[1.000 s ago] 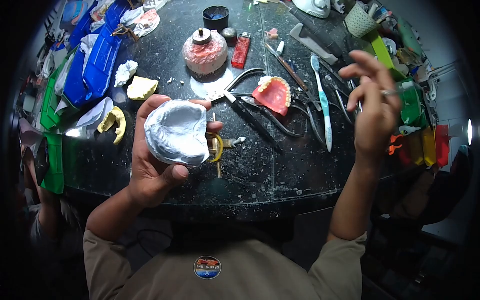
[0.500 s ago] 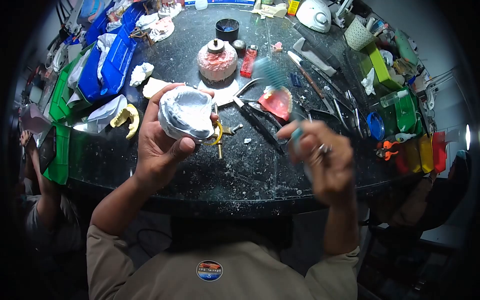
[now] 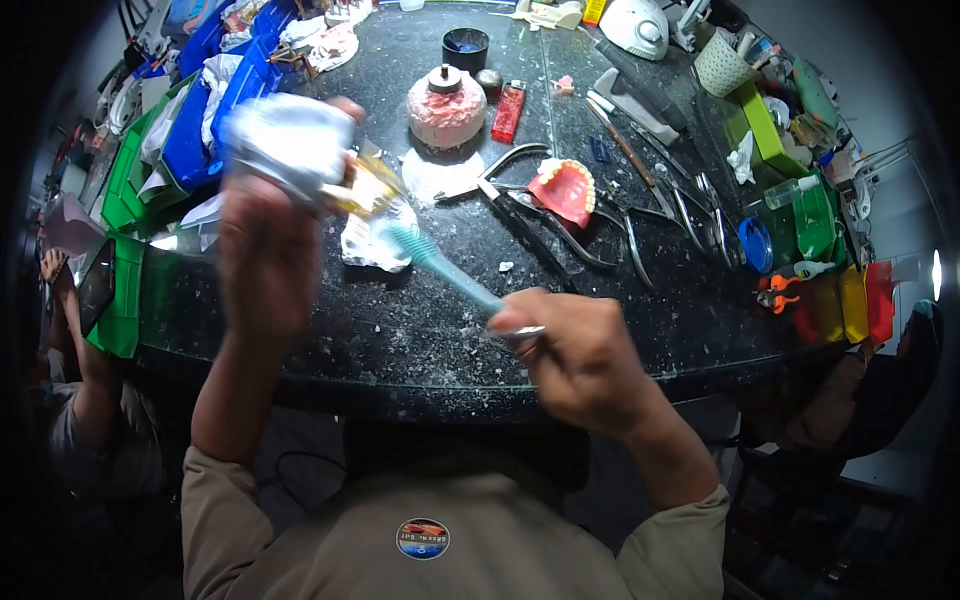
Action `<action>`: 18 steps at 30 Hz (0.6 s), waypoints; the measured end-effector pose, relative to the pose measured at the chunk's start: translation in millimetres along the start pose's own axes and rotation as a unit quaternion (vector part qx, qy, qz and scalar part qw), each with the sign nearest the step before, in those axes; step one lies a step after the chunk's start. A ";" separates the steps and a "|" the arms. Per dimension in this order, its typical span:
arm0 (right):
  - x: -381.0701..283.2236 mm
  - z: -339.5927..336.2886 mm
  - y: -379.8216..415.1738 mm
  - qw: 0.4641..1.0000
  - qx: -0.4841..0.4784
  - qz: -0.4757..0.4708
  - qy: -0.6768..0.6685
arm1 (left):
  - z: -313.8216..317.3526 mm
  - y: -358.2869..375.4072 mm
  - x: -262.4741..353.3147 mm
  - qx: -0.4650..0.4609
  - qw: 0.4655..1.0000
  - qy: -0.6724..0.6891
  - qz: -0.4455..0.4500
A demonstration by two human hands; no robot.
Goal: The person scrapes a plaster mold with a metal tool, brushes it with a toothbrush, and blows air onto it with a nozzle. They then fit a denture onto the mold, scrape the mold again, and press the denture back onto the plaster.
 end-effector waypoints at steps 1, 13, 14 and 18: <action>11.6 -11.0 5.8 1.000 0.020 0.015 0.004 | -22.3 -9.9 14.5 0.048 0.996 0.077 0.020; -8.6 -5.8 -58.3 0.957 0.106 -0.128 0.239 | -44.8 -13.8 -12.8 0.112 0.988 0.052 -0.098; -6.5 21.2 -67.7 0.953 0.037 -0.115 0.277 | -47.2 -13.1 -17.8 0.121 0.985 0.052 -0.112; 9.3 77.1 -88.3 0.944 -0.041 -0.123 0.304 | -56.3 -10.3 -28.4 0.141 0.978 0.040 -0.146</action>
Point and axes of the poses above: each hand's wrist, its own y-axis away from the middle knuckle, its own z-axis out of the palm, x = y × z, the point moved 9 cm from there along -y, towards the middle knuckle, and after that the axes turned 9 degrees about -y, right-handed, at the moved point
